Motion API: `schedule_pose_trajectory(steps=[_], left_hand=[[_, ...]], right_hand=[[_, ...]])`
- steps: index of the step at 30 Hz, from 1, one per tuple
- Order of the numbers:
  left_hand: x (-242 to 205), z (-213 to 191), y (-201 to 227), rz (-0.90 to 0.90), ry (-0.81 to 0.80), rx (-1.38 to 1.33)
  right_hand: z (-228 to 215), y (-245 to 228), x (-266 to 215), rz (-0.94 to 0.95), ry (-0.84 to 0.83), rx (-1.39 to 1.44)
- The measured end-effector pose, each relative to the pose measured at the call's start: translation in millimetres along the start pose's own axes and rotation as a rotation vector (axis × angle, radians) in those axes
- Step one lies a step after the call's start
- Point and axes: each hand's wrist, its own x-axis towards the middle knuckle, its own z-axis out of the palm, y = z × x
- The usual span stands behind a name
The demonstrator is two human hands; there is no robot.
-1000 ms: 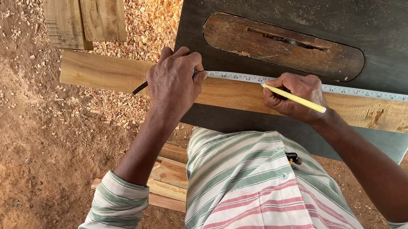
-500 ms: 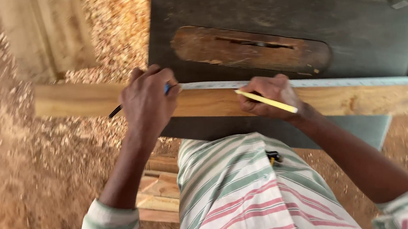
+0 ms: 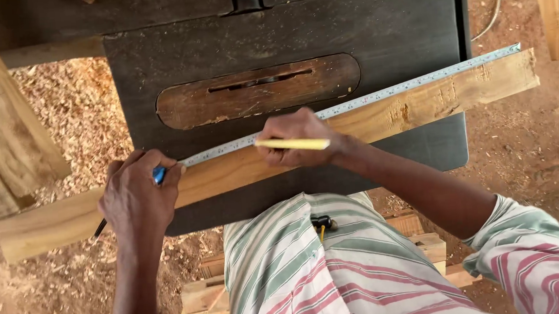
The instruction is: Measure several pieces of wood using a tape measure and mark cut lines with a pencil and try square on a workbench.
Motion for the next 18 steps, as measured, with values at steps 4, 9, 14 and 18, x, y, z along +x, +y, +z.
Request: schedule_pose_trajectory(steps=[4,9,14,18], left_hand=[[5,6,-10,-0.058,-0.024,0.01],[2,1,-10,-0.028,-0.014,-0.193],[13,7,4,-0.067,-0.05,-0.258],[28,21,33,0.015,0.019,-0.291]], right_hand=[[-29,-3,-20,0.264,0.112,0.283],[-86,-12,-53,0.329,0.399,-0.11],[-127,5,-98,0.285,0.275,-0.452],[-147,5,-106,0.127,0.203,-0.665]])
